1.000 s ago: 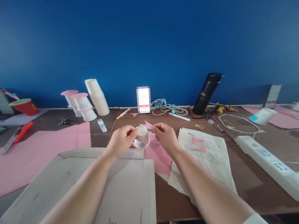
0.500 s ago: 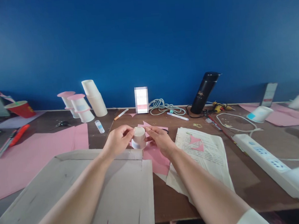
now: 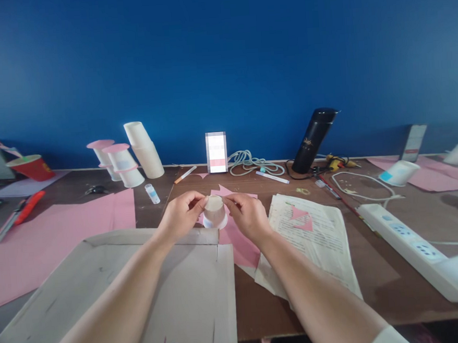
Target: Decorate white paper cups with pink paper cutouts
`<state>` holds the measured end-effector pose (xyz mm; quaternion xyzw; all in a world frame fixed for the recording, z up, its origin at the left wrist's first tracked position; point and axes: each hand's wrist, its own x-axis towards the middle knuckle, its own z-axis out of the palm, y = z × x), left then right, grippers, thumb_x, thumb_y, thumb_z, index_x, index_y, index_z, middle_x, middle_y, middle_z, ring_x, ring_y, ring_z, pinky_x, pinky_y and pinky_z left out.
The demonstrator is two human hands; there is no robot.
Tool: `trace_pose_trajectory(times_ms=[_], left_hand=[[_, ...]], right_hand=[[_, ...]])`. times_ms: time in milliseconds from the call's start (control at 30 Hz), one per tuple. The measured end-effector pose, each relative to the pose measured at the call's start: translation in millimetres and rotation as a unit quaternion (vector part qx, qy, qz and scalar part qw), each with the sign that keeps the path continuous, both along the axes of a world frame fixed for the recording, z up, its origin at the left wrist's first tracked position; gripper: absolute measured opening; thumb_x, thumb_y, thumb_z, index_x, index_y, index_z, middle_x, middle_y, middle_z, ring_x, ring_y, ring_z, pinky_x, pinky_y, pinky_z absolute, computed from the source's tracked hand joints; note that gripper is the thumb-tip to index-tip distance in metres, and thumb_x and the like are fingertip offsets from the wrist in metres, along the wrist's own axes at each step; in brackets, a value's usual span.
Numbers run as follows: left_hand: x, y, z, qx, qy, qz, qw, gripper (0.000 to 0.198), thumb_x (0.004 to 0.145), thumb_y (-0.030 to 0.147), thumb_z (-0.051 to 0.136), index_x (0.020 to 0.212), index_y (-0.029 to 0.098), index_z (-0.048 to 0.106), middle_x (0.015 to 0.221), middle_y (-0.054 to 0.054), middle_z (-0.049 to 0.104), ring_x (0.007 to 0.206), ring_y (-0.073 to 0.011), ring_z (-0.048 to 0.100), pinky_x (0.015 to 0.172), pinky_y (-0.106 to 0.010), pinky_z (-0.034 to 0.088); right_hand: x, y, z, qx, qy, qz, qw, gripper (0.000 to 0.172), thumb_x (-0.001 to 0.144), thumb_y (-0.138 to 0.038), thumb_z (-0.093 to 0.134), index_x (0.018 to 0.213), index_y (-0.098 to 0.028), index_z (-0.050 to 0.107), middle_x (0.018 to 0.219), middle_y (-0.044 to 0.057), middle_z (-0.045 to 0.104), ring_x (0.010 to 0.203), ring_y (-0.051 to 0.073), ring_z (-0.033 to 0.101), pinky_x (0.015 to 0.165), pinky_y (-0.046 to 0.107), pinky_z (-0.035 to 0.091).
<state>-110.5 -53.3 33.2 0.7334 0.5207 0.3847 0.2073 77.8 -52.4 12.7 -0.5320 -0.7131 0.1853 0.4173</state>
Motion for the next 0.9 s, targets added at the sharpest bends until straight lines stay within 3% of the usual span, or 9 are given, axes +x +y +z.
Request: trace_pose_trajectory(times_ms=[233, 533, 900], left_hand=[[-1, 0, 0.4, -0.013, -0.014, -0.023, 1.000, 0.027, 0.087, 0.041, 0.047, 0.085, 0.020, 0.065, 0.081, -0.002, 0.069, 0.071, -0.0154, 0.061, 0.061, -0.025, 0.044], [0, -2, 1.4, -0.020, -0.010, -0.015, 1.000, 0.026, 0.086, 0.039, 0.047, 0.084, 0.021, 0.065, 0.081, -0.003, 0.068, 0.073, -0.0167, 0.061, 0.062, -0.026, 0.045], [-1, -2, 1.6, -0.015, -0.011, -0.011, 1.000, 0.025, 0.086, 0.039, 0.048, 0.081, 0.021, 0.064, 0.080, -0.002, 0.068, 0.074, -0.0165, 0.061, 0.062, -0.025, 0.045]], right_hand=[[3, -2, 2.7, 0.091, -0.113, 0.006, 0.989, 0.022, 0.092, -0.031, 0.047, 0.093, -0.026, 0.068, 0.095, 0.001, 0.070, 0.087, 0.018, 0.063, 0.074, 0.028, 0.044], [4, -7, 9.7, 0.136, -0.228, 0.011, 0.964, 0.025, 0.094, -0.026, 0.043, 0.103, -0.024, 0.066, 0.102, 0.003, 0.069, 0.090, 0.019, 0.062, 0.078, 0.029, 0.043], [7, -7, 6.6, 0.164, -0.288, -0.011, 0.943, 0.024, 0.090, -0.020, 0.047, 0.103, -0.025, 0.067, 0.098, 0.003, 0.069, 0.088, 0.019, 0.062, 0.077, 0.030, 0.041]])
